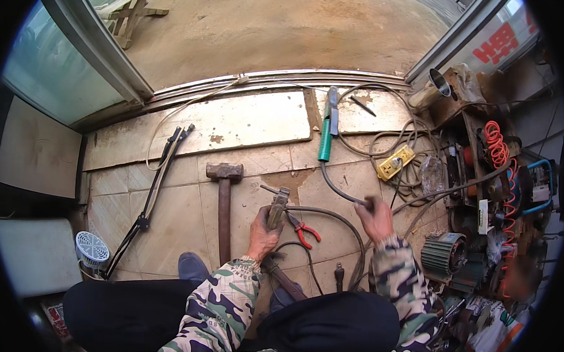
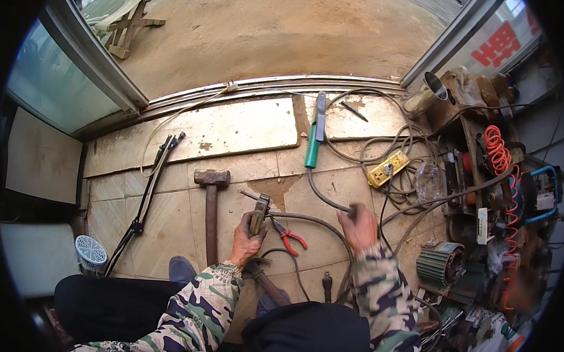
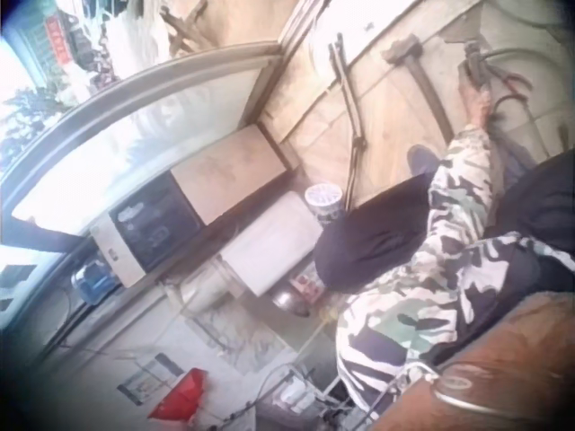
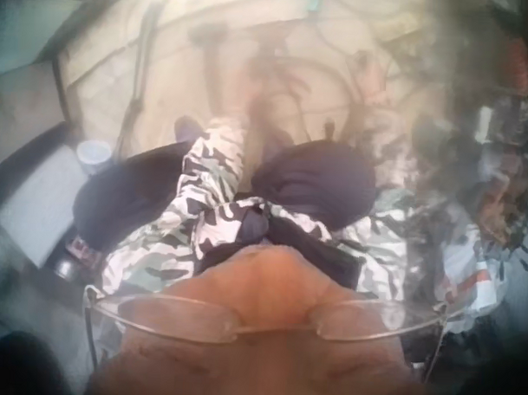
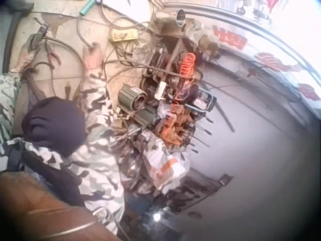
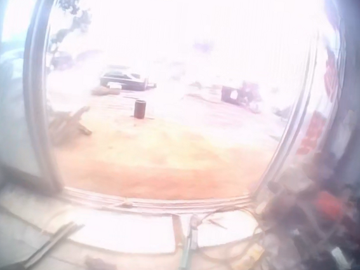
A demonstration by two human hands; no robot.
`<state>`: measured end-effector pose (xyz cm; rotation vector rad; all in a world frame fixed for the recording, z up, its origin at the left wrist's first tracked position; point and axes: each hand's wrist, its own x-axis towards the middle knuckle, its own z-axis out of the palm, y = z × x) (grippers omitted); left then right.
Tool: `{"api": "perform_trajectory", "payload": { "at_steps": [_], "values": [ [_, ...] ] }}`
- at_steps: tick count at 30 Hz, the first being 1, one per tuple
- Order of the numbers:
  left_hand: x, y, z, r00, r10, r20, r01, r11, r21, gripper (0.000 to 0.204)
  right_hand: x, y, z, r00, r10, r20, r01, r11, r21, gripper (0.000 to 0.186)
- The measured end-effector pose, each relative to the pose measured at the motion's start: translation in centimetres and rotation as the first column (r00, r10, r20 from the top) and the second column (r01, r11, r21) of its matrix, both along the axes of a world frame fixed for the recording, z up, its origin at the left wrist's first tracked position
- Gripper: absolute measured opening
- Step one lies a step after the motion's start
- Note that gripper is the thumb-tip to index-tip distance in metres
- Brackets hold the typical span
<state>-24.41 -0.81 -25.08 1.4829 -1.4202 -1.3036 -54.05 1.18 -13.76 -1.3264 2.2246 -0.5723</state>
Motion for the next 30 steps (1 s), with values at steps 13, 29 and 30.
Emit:
{"api": "perform_trajectory", "payload": {
  "at_steps": [13, 29, 30],
  "values": [
    [0.6, 0.9, -0.5, 1.000, -0.002, 0.014, 0.002, 1.000, 0.011, 0.051, 1.9, -21.0, -13.1, 0.985, -0.141, 0.096, 0.142, 0.990, -0.003, 0.064],
    [-0.6, -0.1, -1.0, 0.997, 0.081, 0.011, -0.081, 0.996, -0.038, 0.053, 1.8, -5.9, 22.3, 0.700, -0.030, 0.714, 0.329, 0.901, -0.284, 0.042],
    [-0.2, -0.5, -1.2, 0.996, 0.091, 0.011, -0.090, 0.994, -0.069, 0.056, 2.1, -4.6, 23.5, 0.770, -0.086, 0.632, 0.368, 0.870, -0.329, 0.043]
  ]
}}
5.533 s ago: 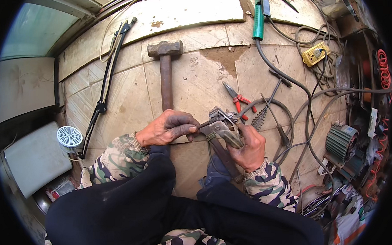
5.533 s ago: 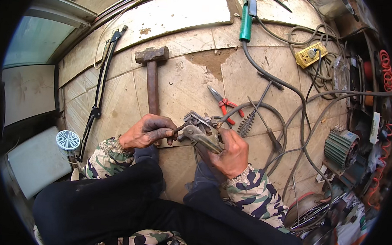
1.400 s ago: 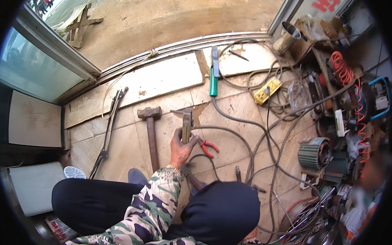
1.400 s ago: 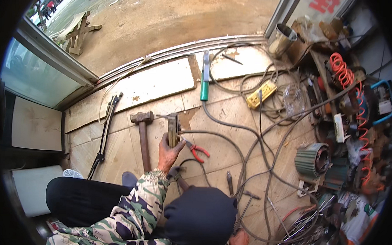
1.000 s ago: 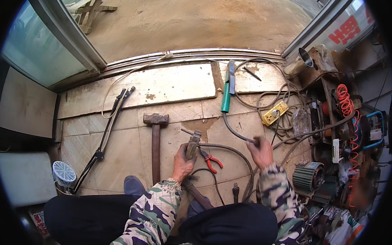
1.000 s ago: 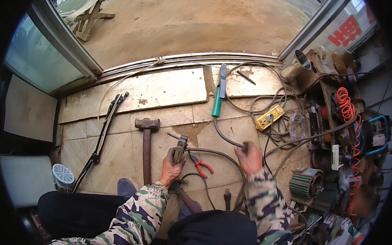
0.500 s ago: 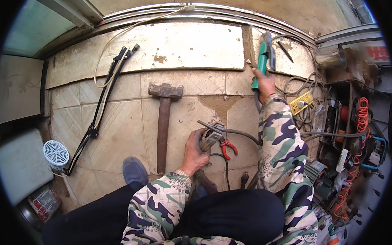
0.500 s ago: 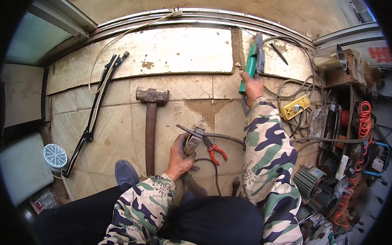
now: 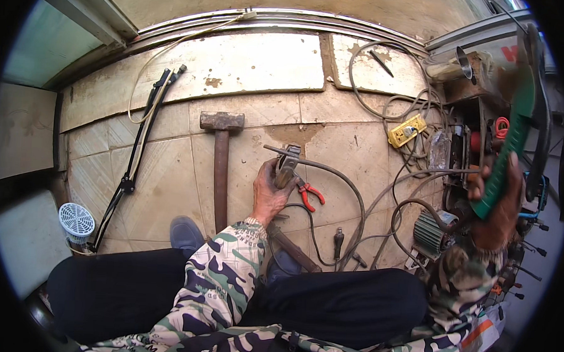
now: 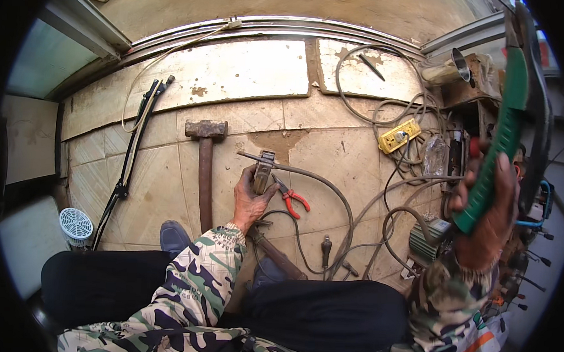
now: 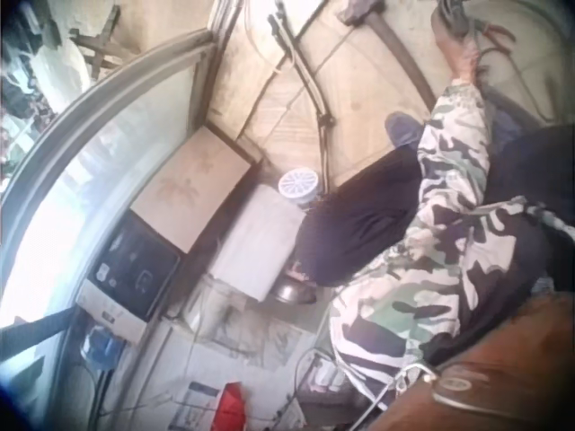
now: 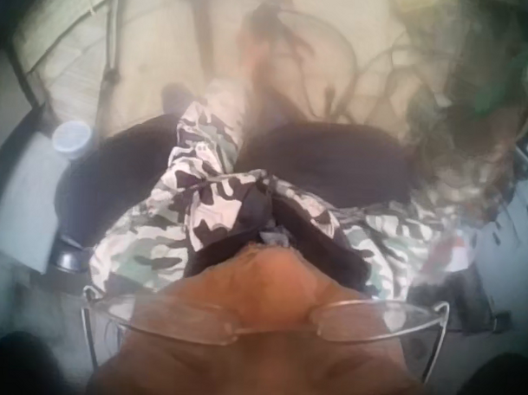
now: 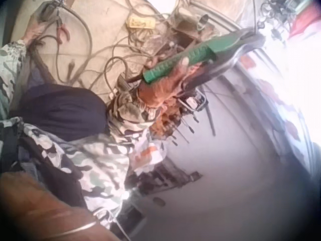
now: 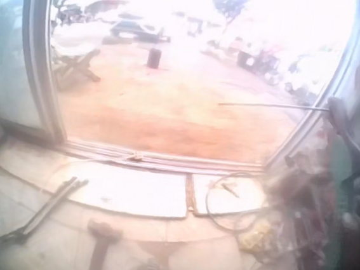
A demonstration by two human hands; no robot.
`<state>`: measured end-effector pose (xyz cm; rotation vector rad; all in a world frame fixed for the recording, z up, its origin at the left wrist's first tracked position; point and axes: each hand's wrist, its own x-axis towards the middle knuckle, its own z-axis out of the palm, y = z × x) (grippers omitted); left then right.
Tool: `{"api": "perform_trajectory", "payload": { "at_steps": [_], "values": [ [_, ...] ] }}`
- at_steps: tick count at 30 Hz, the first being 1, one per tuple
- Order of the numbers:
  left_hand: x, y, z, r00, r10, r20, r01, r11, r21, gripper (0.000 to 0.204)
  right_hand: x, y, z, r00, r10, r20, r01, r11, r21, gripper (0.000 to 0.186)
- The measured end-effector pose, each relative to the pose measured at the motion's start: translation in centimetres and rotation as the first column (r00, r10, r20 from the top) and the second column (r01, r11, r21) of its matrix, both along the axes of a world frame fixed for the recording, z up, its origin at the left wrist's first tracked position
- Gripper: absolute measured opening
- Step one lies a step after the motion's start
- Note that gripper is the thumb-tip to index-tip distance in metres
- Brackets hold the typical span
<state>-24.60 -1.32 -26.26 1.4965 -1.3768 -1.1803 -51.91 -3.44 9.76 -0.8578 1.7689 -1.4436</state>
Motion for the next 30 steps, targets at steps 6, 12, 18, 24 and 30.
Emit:
{"api": "perform_trajectory", "payload": {
  "at_steps": [6, 12, 18, 24, 30],
  "values": [
    [-0.6, -1.3, 3.5, 0.963, -0.055, -0.264, 0.101, 0.981, 0.166, 0.063, 1.7, 6.1, 5.1, 0.906, -0.107, -0.409, 0.054, 0.989, -0.140, 0.035],
    [-0.2, -1.4, 0.6, 0.987, -0.051, -0.150, 0.070, 0.989, 0.129, 0.050, 5.4, 11.0, 1.7, 0.941, -0.210, -0.264, 0.224, 0.974, 0.022, 0.021],
    [0.4, -1.2, 0.0, 0.946, -0.035, -0.321, 0.082, 0.987, 0.135, 0.033, 9.1, 11.6, 0.5, 0.971, -0.134, 0.200, 0.137, 0.991, 0.000, 0.024],
    [2.4, -3.7, 5.2, 0.850, -0.250, -0.464, 0.323, 0.943, 0.083, 0.028, 11.3, 10.8, -0.3, 0.986, -0.155, 0.056, 0.154, 0.988, 0.017, 0.022],
    [0.3, -3.9, 2.8, 0.953, -0.213, -0.217, 0.182, 0.971, -0.156, 0.030, 12.0, 12.8, -4.5, 0.977, 0.007, -0.213, 0.018, 0.993, 0.115, 0.023]
  ]
}}
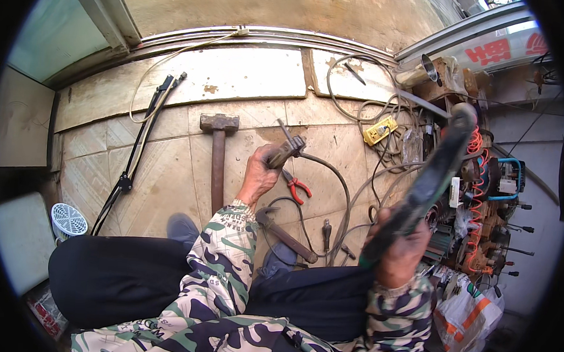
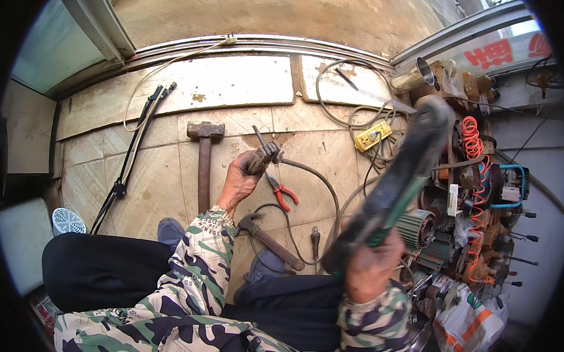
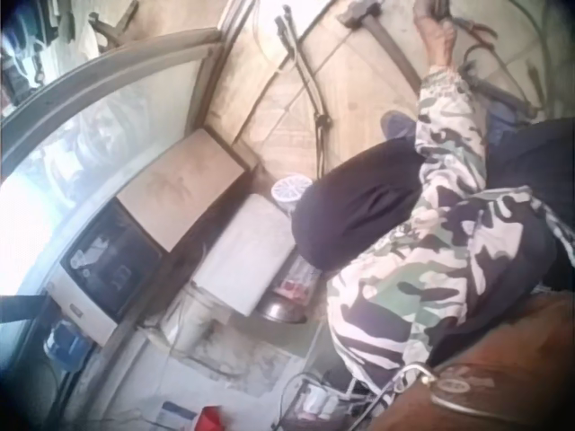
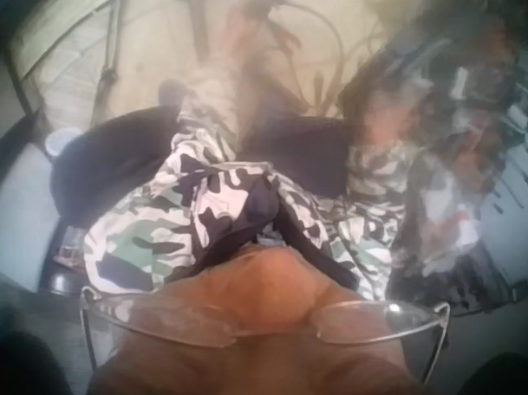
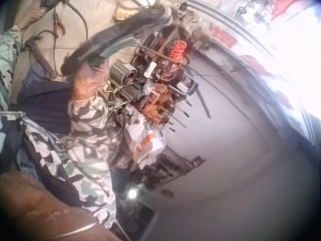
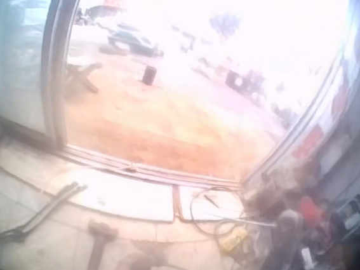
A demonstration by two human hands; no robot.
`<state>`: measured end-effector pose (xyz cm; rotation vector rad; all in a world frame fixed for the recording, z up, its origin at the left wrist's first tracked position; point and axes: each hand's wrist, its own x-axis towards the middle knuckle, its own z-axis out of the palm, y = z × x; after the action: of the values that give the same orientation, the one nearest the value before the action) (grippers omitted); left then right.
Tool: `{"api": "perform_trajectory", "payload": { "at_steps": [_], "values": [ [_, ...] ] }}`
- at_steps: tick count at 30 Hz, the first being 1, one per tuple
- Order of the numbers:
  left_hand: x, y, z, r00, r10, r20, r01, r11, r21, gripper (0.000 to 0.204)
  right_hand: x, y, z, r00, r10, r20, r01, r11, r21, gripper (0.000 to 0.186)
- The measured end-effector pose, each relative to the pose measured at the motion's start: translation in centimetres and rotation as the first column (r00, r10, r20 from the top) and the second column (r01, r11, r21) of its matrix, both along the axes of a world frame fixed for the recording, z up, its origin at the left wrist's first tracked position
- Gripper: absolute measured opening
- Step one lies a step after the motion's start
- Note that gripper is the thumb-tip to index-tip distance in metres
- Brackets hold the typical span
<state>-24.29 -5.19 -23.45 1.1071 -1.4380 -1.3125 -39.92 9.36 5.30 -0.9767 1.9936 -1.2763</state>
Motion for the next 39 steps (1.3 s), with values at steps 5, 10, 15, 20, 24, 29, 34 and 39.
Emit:
{"api": "perform_trajectory", "payload": {
  "at_steps": [5, 10, 15, 20, 24, 29, 34, 39],
  "values": [
    [2.1, 0.7, -3.5, 0.993, 0.081, 0.089, -0.092, 0.988, 0.125, 0.035, 6.1, 0.3, -0.7, 0.984, -0.001, -0.177, 0.010, 0.999, 0.047, 0.027],
    [2.7, 0.7, -4.6, 0.996, 0.034, -0.084, -0.016, 0.979, 0.202, 0.032, 7.5, 2.6, -2.7, 0.996, -0.024, -0.091, 0.033, 0.995, 0.098, 0.020],
    [2.9, 0.6, -3.4, 0.993, -0.052, -0.106, 0.084, 0.943, 0.321, 0.022, 9.9, 2.6, -3.4, 0.979, -0.135, -0.151, 0.146, 0.987, 0.065, 0.021],
    [3.1, -0.6, -3.6, 0.997, -0.042, -0.071, 0.067, 0.916, 0.396, 0.039, 9.7, 2.8, -3.9, 0.982, -0.111, -0.152, 0.122, 0.990, 0.069, 0.019],
    [2.7, -1.0, -3.2, 0.998, -0.018, -0.060, 0.038, 0.932, 0.360, 0.037, 9.0, 2.8, -4.6, 0.990, -0.111, -0.083, 0.119, 0.989, 0.090, 0.033],
    [3.3, -0.2, -3.7, 0.989, 0.065, -0.134, 0.004, 0.887, 0.462, 0.043, 9.0, 2.3, -4.7, 0.989, -0.112, -0.095, 0.124, 0.983, 0.133, 0.022],
    [3.4, -0.3, -4.1, 0.995, 0.081, -0.058, -0.052, 0.922, 0.383, 0.042, 9.4, 1.6, -4.8, 0.993, -0.117, -0.016, 0.118, 0.982, 0.146, 0.030],
    [3.1, 0.3, -4.1, 0.972, 0.220, 0.084, -0.233, 0.839, 0.491, 0.038, 9.4, 1.4, -5.2, 0.995, -0.100, 0.011, 0.098, 0.985, 0.142, 0.032]
  ]
}}
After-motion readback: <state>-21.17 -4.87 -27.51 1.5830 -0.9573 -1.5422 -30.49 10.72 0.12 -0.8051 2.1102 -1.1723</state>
